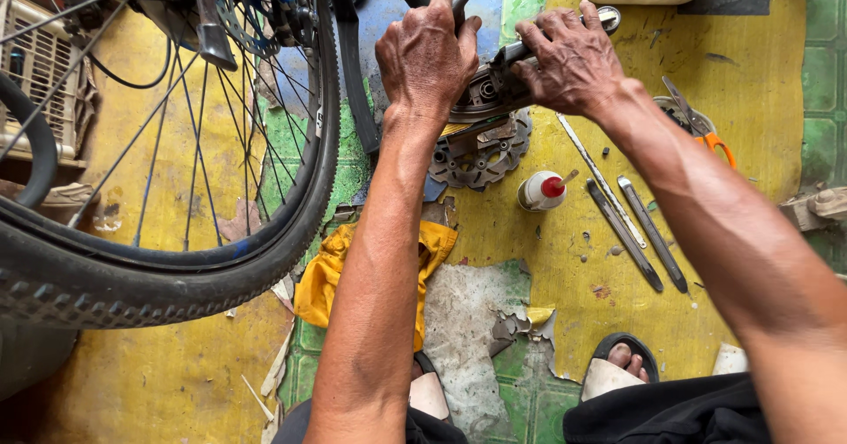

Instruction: The person uses a T-handle wrench to tighten a bolt on the rear hub of a bicycle wheel mounted on a stand. They repeatedly apply lubricant from a small bottle to the hub area and continue tightening. The person then wipes their hands on a cloth.

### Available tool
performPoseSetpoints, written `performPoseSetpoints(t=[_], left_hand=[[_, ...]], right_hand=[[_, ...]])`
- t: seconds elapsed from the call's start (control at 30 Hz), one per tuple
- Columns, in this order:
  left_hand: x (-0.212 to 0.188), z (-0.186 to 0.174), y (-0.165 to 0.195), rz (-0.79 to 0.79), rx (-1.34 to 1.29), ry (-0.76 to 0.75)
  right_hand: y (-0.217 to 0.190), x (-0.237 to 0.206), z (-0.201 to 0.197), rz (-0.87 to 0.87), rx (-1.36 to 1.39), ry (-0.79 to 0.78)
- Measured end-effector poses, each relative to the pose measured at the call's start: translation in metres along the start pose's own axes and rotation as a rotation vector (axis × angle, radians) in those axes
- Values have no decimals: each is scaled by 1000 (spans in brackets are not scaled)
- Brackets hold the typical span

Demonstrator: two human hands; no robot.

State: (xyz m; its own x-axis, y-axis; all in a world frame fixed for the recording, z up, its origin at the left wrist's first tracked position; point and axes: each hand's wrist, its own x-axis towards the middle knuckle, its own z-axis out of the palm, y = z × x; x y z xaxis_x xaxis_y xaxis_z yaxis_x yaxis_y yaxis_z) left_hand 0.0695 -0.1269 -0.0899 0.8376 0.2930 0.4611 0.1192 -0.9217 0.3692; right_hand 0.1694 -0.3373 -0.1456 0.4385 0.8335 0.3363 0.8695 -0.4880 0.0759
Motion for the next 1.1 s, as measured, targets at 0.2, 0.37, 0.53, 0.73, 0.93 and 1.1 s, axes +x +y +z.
performPoseSetpoints(t=[0.2, 0.37, 0.53, 0.73, 0.93, 1.1], left_hand=[[0, 5, -6, -7, -19, -44], [-2, 13, -8, 47, 25, 42], [-1, 17, -7, -13, -19, -20], [-1, 15, -3, -46, -54, -71], [1, 11, 2, -49, -28, -68], [0, 11, 4, -62, -52, -68]], right_hand=[[22, -42, -26, -150, 18, 69], [18, -125, -25, 120, 295, -414], [-35, -169, 17, 270, 586, -748], [-86, -165, 36, 416, 869, -330], [-92, -145, 29, 486, 793, -484], [-83, -131, 32, 575, 886, -603]])
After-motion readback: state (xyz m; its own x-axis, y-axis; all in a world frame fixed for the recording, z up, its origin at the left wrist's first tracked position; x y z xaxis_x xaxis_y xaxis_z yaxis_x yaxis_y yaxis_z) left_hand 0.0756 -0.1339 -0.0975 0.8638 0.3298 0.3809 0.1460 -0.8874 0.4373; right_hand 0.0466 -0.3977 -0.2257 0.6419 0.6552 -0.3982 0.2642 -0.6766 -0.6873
